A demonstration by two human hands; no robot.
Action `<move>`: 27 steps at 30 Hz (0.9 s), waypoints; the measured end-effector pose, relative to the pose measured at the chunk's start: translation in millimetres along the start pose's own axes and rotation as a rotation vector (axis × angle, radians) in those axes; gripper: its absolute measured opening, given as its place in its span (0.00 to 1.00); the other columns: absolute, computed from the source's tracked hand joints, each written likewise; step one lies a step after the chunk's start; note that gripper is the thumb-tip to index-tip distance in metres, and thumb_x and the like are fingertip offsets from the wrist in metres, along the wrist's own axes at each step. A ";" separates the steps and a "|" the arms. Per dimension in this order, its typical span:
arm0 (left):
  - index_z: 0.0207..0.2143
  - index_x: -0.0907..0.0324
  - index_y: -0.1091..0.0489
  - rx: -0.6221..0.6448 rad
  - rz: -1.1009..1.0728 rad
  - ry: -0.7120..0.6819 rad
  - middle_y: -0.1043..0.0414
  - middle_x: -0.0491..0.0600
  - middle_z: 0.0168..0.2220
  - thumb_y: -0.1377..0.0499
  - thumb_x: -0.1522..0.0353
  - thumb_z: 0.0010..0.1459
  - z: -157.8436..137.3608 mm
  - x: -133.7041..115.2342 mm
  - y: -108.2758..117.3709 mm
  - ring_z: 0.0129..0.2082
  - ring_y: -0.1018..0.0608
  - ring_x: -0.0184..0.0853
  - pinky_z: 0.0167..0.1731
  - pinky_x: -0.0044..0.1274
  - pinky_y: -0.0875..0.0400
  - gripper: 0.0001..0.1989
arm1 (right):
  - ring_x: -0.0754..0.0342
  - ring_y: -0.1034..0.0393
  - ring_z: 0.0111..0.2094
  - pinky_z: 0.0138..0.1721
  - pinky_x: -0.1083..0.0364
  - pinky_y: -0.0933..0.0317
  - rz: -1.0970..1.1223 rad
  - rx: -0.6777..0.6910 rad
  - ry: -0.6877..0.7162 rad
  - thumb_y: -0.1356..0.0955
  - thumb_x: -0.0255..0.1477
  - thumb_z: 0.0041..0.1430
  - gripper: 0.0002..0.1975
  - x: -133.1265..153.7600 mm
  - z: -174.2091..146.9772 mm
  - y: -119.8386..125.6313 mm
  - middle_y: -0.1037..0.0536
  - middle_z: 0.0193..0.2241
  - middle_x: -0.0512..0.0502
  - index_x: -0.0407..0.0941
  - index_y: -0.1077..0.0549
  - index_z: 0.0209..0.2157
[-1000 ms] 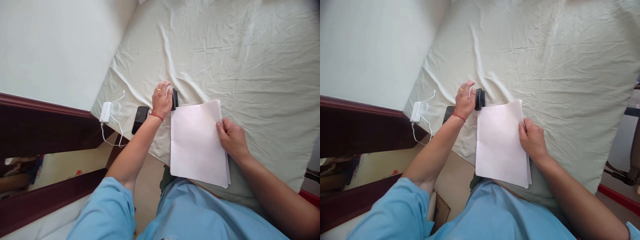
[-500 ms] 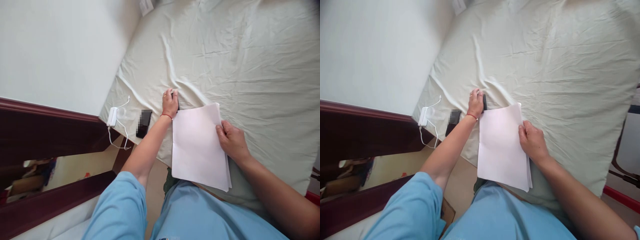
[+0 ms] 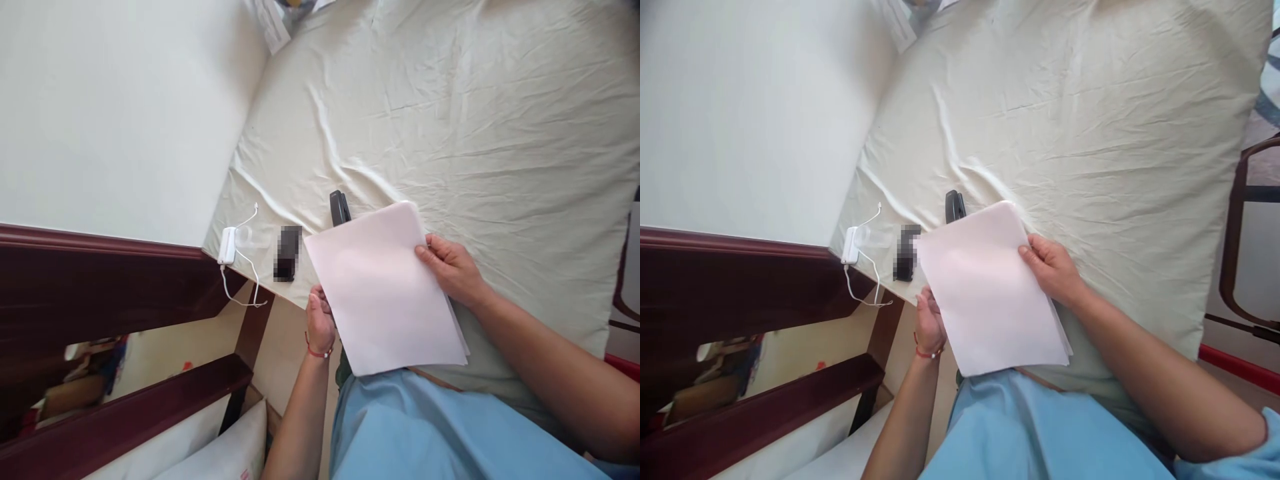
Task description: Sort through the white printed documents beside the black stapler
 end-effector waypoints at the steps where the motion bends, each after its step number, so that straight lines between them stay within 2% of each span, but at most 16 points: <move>1: 0.48 0.51 0.28 0.021 -0.056 -0.011 0.20 0.50 0.45 0.51 0.39 0.63 -5.7 0.4 -3.2 0.48 0.20 0.41 0.45 0.30 0.24 0.30 | 0.53 0.36 0.25 0.25 0.54 0.42 0.068 -0.029 -0.030 0.33 0.46 0.63 0.15 -1.8 0.1 0.4 0.26 0.28 0.49 0.48 0.27 0.38; 4: 0.47 0.55 0.24 0.071 -0.071 -0.011 0.19 0.53 0.44 0.43 0.44 0.63 -12.4 -3.4 -10.9 0.48 0.20 0.43 0.48 0.32 0.25 0.27 | 0.52 0.32 0.27 0.25 0.55 0.40 0.157 -0.115 -0.034 0.31 0.46 0.62 0.15 -5.3 0.2 2.4 0.23 0.31 0.48 0.49 0.25 0.40; 6: 0.45 0.58 0.23 0.081 0.022 -0.002 0.19 0.53 0.43 0.38 0.48 0.62 -11.3 -5.4 -11.3 0.47 0.20 0.41 0.49 0.30 0.26 0.23 | 0.51 0.32 0.27 0.24 0.55 0.39 0.164 -0.128 0.004 0.30 0.46 0.62 0.15 -7.1 0.4 3.5 0.23 0.31 0.48 0.49 0.24 0.40; 8: 0.40 0.60 0.23 0.060 0.150 0.000 0.20 0.51 0.39 0.36 0.51 0.61 -9.2 -4.2 -9.2 0.41 0.21 0.38 0.46 0.27 0.27 0.20 | 0.51 0.32 0.26 0.24 0.55 0.39 0.153 -0.109 0.036 0.30 0.46 0.63 0.15 -9.8 1.2 4.3 0.23 0.31 0.48 0.50 0.24 0.41; 12: 0.32 0.59 0.27 -0.026 0.374 -0.074 0.25 0.47 0.30 0.44 0.49 0.67 -9.5 6.9 -10.9 0.33 0.25 0.34 0.36 0.24 0.30 0.23 | 0.52 0.33 0.27 0.24 0.54 0.41 -0.008 -0.129 0.116 0.33 0.46 0.67 0.15 -15.4 3.2 7.5 0.24 0.30 0.49 0.49 0.24 0.41; 16: 0.25 0.57 0.34 -0.170 0.600 -0.252 0.33 0.45 0.23 0.47 0.50 0.69 -14.6 16.9 -18.0 0.26 0.32 0.32 0.30 0.25 0.39 0.25 | 0.53 0.36 0.27 0.27 0.54 0.42 -0.239 -0.270 0.218 0.33 0.43 0.68 0.13 -15.0 2.3 9.9 0.26 0.29 0.49 0.48 0.25 0.40; 19: 0.25 0.56 0.36 -0.194 0.651 -0.277 0.34 0.45 0.23 0.47 0.51 0.69 -15.5 20.6 -19.4 0.25 0.32 0.33 0.30 0.25 0.40 0.23 | 0.53 0.33 0.29 0.31 0.53 0.39 -0.331 -0.355 0.296 0.31 0.39 0.66 0.10 -10.4 0.4 9.9 0.25 0.31 0.49 0.48 0.26 0.40; 22: 0.27 0.56 0.36 -0.203 0.681 -0.274 0.33 0.46 0.24 0.49 0.52 0.70 -14.7 19.9 -18.2 0.26 0.32 0.33 0.30 0.25 0.40 0.22 | 0.53 0.33 0.28 0.33 0.52 0.39 -0.395 -0.419 0.348 0.30 0.36 0.64 0.07 -7.3 0.1 11.6 0.26 0.30 0.50 0.48 0.27 0.35; 27: 0.25 0.55 0.39 -0.229 0.744 -0.303 0.37 0.43 0.21 0.49 0.53 0.70 -14.3 18.0 -18.9 0.23 0.35 0.32 0.27 0.25 0.43 0.22 | 0.54 0.34 0.26 0.32 0.52 0.39 -0.449 -0.425 0.361 0.29 0.32 0.63 0.05 -9.0 2.2 14.6 0.27 0.26 0.52 0.49 0.28 0.33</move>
Point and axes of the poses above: each hand's wrist, its own z-axis towards the middle knuckle, its own y-axis out of the back of the hand, x = y × z, the point moved 3 cm from there along z, towards the middle knuckle
